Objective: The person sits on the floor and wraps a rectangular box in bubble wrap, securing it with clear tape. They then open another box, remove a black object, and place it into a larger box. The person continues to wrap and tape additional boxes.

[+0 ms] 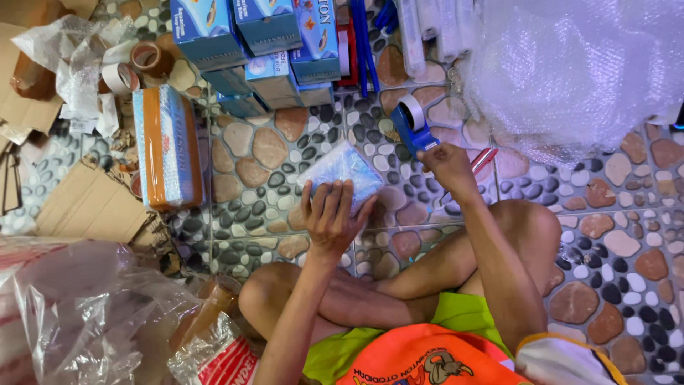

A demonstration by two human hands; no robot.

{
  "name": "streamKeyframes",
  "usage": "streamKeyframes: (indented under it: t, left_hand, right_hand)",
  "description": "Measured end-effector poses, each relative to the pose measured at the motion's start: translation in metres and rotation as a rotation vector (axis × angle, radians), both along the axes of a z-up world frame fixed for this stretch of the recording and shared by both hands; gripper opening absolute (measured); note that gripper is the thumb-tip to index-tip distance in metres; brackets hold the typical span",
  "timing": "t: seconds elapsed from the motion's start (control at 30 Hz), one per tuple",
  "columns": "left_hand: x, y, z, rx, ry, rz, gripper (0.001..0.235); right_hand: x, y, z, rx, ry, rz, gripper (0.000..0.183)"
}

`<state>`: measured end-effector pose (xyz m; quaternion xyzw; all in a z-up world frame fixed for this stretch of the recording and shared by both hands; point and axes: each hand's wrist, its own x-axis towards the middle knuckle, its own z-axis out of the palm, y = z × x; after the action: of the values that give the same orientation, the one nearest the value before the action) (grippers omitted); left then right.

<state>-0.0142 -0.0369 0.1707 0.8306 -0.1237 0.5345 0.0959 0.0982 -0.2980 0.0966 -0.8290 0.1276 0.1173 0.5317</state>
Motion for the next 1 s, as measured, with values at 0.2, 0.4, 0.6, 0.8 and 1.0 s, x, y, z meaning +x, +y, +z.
streamKeyframes:
  t: [0.2,0.4,0.6,0.8,1.0]
  left_hand:
    - [0.004,-0.009,-0.005,0.005,-0.013,-0.019,0.047]
    - [0.005,-0.006,-0.027,-0.122,-0.036,-0.094,0.046]
    - [-0.001,-0.006,-0.014,-0.237,-0.043,-0.084,0.069]
    - [0.033,0.024,0.007,-0.007,0.155,0.163,0.06]
    - [0.069,0.199,-0.072,-0.015,0.253,0.599,0.052]
  right_hand:
    - [-0.041,0.117,0.171,0.098,-0.201,0.417,0.022]
    - [-0.016,0.131,0.157,-0.623,-0.187,0.752,0.054]
    - [-0.032,0.129,0.177,-0.73,-0.182,0.712,0.065]
    - [0.004,0.156,0.082,0.178,-0.075,0.305,0.069]
    - [-0.011,0.122,0.013,0.156,-0.29,0.249,0.055]
